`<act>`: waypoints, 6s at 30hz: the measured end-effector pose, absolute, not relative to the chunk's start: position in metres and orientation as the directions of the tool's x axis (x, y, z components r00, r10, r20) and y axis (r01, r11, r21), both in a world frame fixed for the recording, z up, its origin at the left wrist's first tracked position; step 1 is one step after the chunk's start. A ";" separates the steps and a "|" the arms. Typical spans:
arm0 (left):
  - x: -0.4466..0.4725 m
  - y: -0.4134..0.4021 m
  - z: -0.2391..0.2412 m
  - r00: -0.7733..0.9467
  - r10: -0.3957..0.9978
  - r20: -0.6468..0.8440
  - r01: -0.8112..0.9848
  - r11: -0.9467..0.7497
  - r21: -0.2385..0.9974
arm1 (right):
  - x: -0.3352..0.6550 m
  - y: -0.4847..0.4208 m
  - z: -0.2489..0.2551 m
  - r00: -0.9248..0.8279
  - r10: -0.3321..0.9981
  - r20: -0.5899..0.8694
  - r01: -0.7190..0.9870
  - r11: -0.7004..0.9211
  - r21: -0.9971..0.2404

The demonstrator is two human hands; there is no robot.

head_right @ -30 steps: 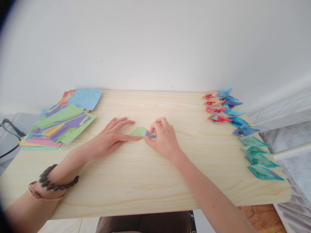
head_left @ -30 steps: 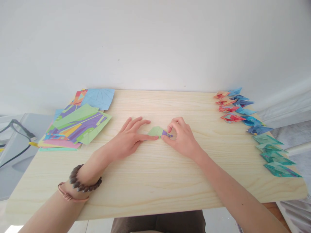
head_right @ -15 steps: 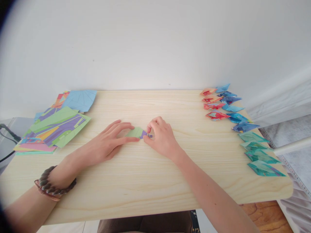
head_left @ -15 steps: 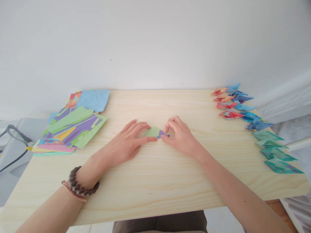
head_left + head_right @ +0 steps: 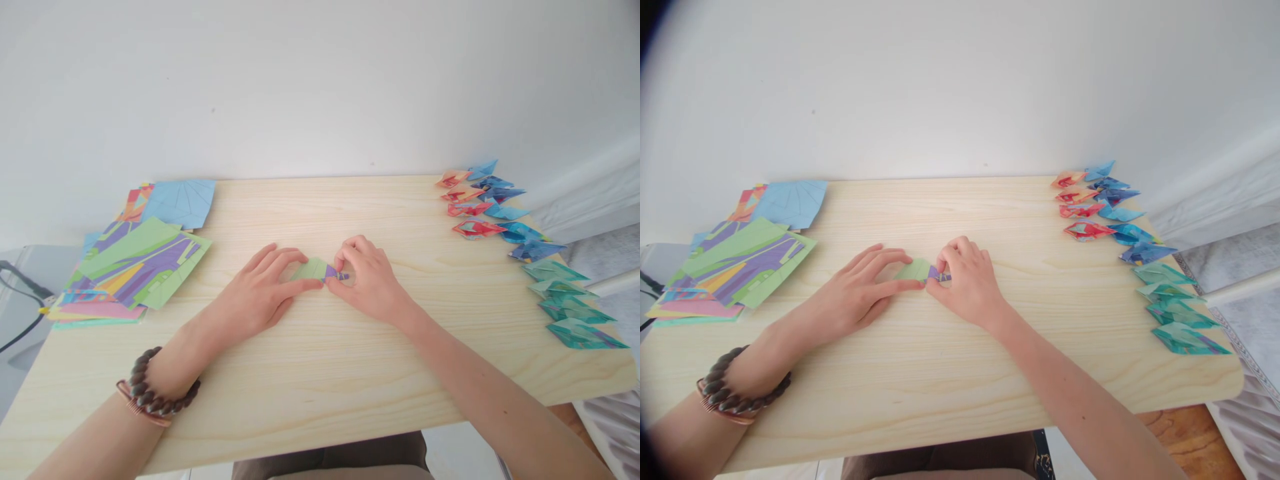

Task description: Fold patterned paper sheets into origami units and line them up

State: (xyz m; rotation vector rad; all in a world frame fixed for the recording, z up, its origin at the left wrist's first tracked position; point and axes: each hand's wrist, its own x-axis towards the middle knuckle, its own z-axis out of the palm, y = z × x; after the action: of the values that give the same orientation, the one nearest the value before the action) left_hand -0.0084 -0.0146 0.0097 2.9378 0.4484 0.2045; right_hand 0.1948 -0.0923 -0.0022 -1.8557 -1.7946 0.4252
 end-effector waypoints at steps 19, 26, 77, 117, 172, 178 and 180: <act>-0.013 -0.011 0.012 0.938 0.320 0.130 0.285 -0.929 0.236 | 0.204 -0.093 0.004 0.026 0.998 0.059 0.767 0.019 -0.642; -0.013 -0.012 0.013 0.936 0.329 0.127 0.293 -0.925 0.244 | 0.211 -0.094 0.004 -0.008 1.000 0.022 0.722 0.021 -0.691; -0.038 0.010 0.017 0.947 0.251 0.198 0.152 -0.899 0.411 | 0.235 -0.089 0.008 -0.187 0.982 0.000 0.649 0.123 -0.751; 0.028 -0.001 0.002 0.668 0.676 0.311 0.312 -0.635 0.707 | 0.210 -0.070 -0.022 0.047 0.954 0.298 0.664 0.192 -0.722; 0.028 -0.018 0.014 0.683 0.690 0.239 0.222 -0.508 0.832 | 0.213 -0.083 -0.003 -0.101 0.882 0.461 0.648 0.410 -0.642; 0.027 -0.017 0.014 0.692 0.681 0.240 0.238 -0.528 0.815 | 0.212 -0.084 -0.004 -0.072 0.900 0.429 0.603 0.382 -0.701; 0.027 -0.017 0.014 0.693 0.681 0.236 0.243 -0.530 0.813 | 0.212 -0.084 -0.004 -0.070 0.901 0.428 0.582 0.386 -0.716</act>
State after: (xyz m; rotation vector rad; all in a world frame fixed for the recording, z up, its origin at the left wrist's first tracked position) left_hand 0.0267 -0.0170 0.0143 2.1025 0.7049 0.6982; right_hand 0.2120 -0.0837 -0.0038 -1.3014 -1.7620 0.4541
